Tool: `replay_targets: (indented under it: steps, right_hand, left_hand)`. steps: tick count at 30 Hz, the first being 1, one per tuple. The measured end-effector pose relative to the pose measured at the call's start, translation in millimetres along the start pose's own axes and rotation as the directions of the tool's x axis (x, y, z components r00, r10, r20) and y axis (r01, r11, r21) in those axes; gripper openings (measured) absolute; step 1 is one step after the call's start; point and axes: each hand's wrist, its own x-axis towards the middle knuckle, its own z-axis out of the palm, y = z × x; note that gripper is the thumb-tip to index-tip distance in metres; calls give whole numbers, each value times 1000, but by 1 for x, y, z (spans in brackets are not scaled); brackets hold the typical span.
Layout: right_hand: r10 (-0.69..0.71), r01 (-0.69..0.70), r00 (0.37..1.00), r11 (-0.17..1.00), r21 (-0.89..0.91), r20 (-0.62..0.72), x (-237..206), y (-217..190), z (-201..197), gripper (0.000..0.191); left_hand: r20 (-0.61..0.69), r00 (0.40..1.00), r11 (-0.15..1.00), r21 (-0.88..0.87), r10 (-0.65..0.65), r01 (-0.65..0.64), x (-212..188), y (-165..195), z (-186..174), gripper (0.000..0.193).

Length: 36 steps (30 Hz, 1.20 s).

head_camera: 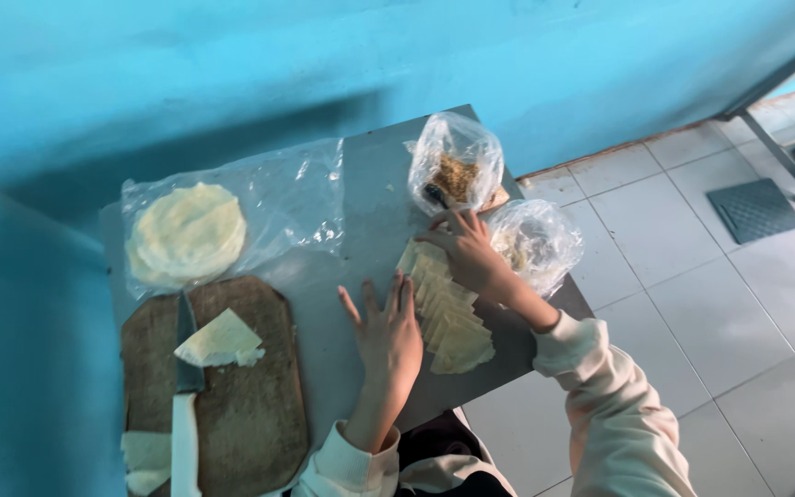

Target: The person cuts a sheet of dough into triangular wrappers on a wooden cutting board and stacks the cut pieces on the metal table. They then place a spoonful of brown filling onto a wrapper and fold the wrapper over the filling by hand to form a filled pastry.

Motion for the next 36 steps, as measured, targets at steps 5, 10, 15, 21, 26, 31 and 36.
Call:
replay_targets:
  steps: [5, 10, 15, 21, 26, 31, 36]
  right_hand:
    - [45, -43, 997, 999, -28, 58, -1, -2, 6, 69]
    - [66, -63, 993, 997, -34, 95, -2, -12, 1, 73]
    - [-11, 18, 999, 976, -219, 35, -8, -25, -4, 76]
    - [-27, 34, 999, 908, -418, 22, -20, -30, 2, 76]
    - [-60, 48, 998, 810, -585, 0, -28, -29, 14, 71]
    - [-43, 59, 998, 688, -723, 41, -26, -37, 6, 75]
    - [89, -57, 996, 816, -575, 27, -27, -44, -34, 83]
  left_hand:
    - [42, 999, 1000, 17, -10, 9, -1, 2, -5, 53]
    - [63, 998, 999, 38, -13, 11, 0, 4, -10, 54]
    - [46, 999, 999, 31, -20, 18, -1, 6, -13, 53]
    - [28, 999, 1000, -1, -25, 25, -2, 5, -12, 51]
    - [26, 999, 1000, -11, -26, 26, -3, 5, -10, 51]
    - [39, 999, 1000, 0, -29, 29, -4, 4, -10, 52]
    - [90, 995, 999, 32, -34, 32, -3, 4, -13, 54]
